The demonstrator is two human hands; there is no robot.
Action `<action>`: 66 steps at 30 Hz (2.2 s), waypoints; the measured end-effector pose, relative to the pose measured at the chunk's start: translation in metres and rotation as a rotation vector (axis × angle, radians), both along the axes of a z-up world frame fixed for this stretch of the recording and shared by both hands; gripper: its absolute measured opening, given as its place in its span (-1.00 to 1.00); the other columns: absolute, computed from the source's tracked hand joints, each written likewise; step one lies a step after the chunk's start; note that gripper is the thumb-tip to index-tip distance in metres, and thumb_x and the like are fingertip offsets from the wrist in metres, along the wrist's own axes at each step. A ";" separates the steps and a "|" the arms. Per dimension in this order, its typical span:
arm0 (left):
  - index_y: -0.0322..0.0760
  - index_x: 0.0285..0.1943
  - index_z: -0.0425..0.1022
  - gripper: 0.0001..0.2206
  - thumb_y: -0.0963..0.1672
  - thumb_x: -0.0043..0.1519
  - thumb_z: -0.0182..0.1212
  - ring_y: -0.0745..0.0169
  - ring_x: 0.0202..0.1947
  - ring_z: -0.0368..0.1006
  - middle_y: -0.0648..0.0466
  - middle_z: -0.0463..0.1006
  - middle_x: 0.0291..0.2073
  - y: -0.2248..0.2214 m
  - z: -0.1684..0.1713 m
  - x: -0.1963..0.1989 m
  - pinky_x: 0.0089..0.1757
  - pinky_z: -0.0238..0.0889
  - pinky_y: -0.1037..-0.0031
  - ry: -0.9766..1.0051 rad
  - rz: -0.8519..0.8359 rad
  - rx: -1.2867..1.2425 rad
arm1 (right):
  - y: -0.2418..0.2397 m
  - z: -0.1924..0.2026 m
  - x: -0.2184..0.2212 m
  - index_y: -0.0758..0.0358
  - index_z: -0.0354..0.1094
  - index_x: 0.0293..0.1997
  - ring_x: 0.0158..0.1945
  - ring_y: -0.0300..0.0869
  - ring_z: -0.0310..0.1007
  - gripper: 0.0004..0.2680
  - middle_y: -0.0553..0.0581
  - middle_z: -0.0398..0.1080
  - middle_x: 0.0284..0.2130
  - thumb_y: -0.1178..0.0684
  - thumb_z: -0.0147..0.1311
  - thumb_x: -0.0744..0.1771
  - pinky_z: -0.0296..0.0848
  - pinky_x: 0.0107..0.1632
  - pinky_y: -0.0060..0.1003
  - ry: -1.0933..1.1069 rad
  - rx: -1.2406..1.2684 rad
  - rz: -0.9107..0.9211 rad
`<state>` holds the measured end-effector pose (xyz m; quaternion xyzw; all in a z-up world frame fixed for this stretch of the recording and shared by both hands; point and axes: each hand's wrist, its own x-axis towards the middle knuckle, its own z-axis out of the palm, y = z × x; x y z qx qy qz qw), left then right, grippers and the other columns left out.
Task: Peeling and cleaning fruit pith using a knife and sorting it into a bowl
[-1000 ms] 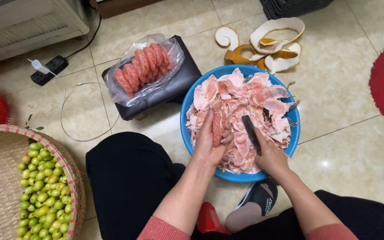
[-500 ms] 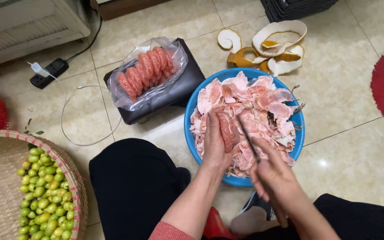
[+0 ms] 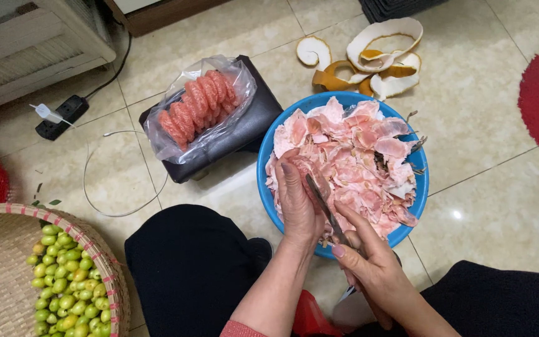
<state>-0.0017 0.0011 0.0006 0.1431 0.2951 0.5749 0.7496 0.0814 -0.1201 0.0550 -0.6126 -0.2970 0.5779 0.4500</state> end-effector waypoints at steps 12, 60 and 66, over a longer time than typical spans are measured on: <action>-0.28 0.18 0.32 -0.44 0.19 0.31 -0.10 0.33 -0.08 0.23 0.05 0.35 -0.08 -0.003 -0.003 0.004 0.02 0.09 0.46 0.336 -0.003 0.102 | 0.023 0.012 0.000 0.20 -0.01 0.51 -0.17 -0.26 0.50 -0.45 0.26 0.49 0.20 0.10 0.10 0.30 0.36 -0.24 -0.47 -0.238 0.091 0.073; -0.32 0.34 0.35 -0.64 -0.06 0.43 0.01 0.62 -0.63 0.07 0.23 0.30 -0.56 -0.002 0.019 -0.014 -0.55 -0.16 0.72 -0.118 -0.447 0.036 | 0.020 0.027 0.056 0.11 0.25 0.38 -0.03 -0.23 0.64 -0.41 0.03 0.61 0.09 0.02 0.34 0.17 0.52 -0.03 -0.37 -0.561 0.064 0.236; -0.39 0.28 0.41 -0.62 -0.04 0.38 0.11 0.28 0.02 0.35 -0.08 0.42 0.08 0.000 0.026 -0.016 0.04 0.27 0.50 -0.098 -0.490 0.029 | 0.024 0.030 0.058 0.14 0.32 0.34 0.10 -0.23 0.58 -0.47 0.00 0.54 0.18 0.08 0.31 0.19 0.48 0.06 -0.37 -0.588 0.093 0.244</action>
